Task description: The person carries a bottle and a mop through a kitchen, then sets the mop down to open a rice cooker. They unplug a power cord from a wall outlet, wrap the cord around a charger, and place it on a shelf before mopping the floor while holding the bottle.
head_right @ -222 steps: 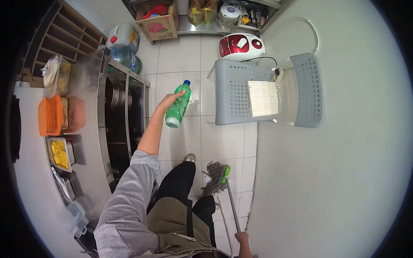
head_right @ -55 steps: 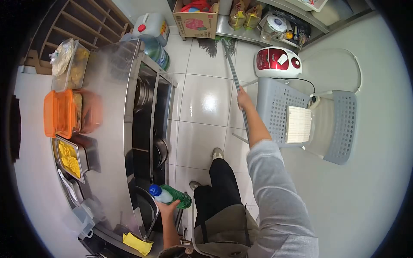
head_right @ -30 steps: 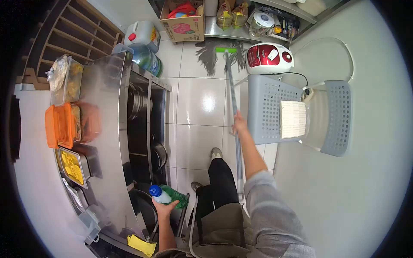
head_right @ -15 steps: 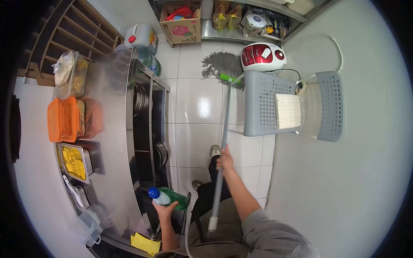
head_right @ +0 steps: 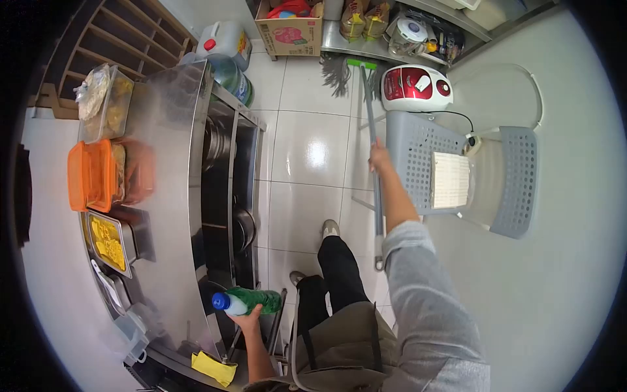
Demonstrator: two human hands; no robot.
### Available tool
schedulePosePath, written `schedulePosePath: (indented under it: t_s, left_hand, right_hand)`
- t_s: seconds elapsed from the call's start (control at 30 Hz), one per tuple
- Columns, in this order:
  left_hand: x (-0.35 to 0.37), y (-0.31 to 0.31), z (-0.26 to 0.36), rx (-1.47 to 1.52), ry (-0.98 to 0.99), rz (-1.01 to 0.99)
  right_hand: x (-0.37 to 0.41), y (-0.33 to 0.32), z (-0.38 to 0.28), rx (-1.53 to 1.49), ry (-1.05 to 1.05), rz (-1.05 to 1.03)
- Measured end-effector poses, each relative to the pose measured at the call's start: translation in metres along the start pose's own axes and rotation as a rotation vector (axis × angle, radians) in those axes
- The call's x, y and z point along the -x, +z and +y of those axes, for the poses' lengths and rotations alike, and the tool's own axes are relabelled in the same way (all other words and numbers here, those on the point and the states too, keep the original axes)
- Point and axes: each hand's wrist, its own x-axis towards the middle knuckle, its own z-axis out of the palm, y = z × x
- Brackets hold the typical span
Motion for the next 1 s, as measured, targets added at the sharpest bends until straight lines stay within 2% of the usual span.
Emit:
schedulePosePath:
  t_s: [0.03,0.1,0.13,0.23,0.27,0.3,0.33,0.37,0.4,0.57,0.63,0.73,0.83,0.93,0.97,1.0]
  left_hand:
    - [0.0,0.008,-0.003,-0.004,0.002,0.01]
    - [-0.003,0.022,-0.004,-0.014,0.173,-0.078]
    - [0.002,0.035,0.005,-0.034,0.104,-0.054]
    - [0.009,0.05,0.003,0.003,0.081,-0.048]
    - [0.011,0.053,-0.002,-0.004,0.171,-0.056]
    - [0.013,0.055,-0.008,0.006,0.171,-0.056]
    - [0.014,0.053,-0.014,-0.038,0.225,-0.094]
    - [0.018,0.048,-0.017,-0.084,0.276,-0.13]
    - [0.02,0.045,-0.017,-0.165,0.307,-0.152]
    - [0.034,0.033,-0.004,-0.193,0.382,-0.201]
    - [0.042,0.009,-0.005,-0.266,0.388,-0.253]
    - [0.062,-0.024,-0.009,-0.233,0.36,-0.213]
    - [0.09,-0.057,-0.014,-0.259,0.431,-0.13]
    - [0.132,-0.103,-0.048,-0.143,0.342,-0.084]
    - [0.141,-0.117,-0.059,-0.076,0.336,-0.075]
    - [0.148,-0.132,-0.064,-0.148,0.393,-0.117]
  right_hand:
    - [-0.027,-0.005,0.002,0.065,-0.062,0.023]
    - [-0.015,-0.008,-0.028,0.054,-0.014,-0.004]
    - [-0.009,-0.011,-0.039,0.042,0.031,-0.012]
    - [0.018,-0.024,0.001,0.092,-0.097,-0.089]
    - [0.044,-0.03,0.024,0.127,-0.114,-0.106]
    - [0.068,-0.037,0.048,0.147,-0.126,-0.126]
    - [0.088,-0.046,0.086,0.309,-0.231,-0.095]
    - [0.146,-0.051,0.079,0.24,-0.068,-0.164]
    - [0.176,-0.056,0.102,0.286,-0.023,-0.184]
    - [0.341,-0.1,0.148,0.578,0.06,-0.256]
    - [0.386,-0.117,0.19,0.648,-0.145,-0.24]
    - [0.431,-0.126,0.243,0.699,-0.278,-0.267]
    - [0.442,-0.09,0.255,0.73,-0.269,-0.315]
    - [0.412,-0.029,0.274,0.698,-0.431,-0.302]
    - [0.392,-0.005,0.286,0.689,-0.465,-0.3]
    - [0.375,0.019,0.293,0.705,-0.49,-0.292]
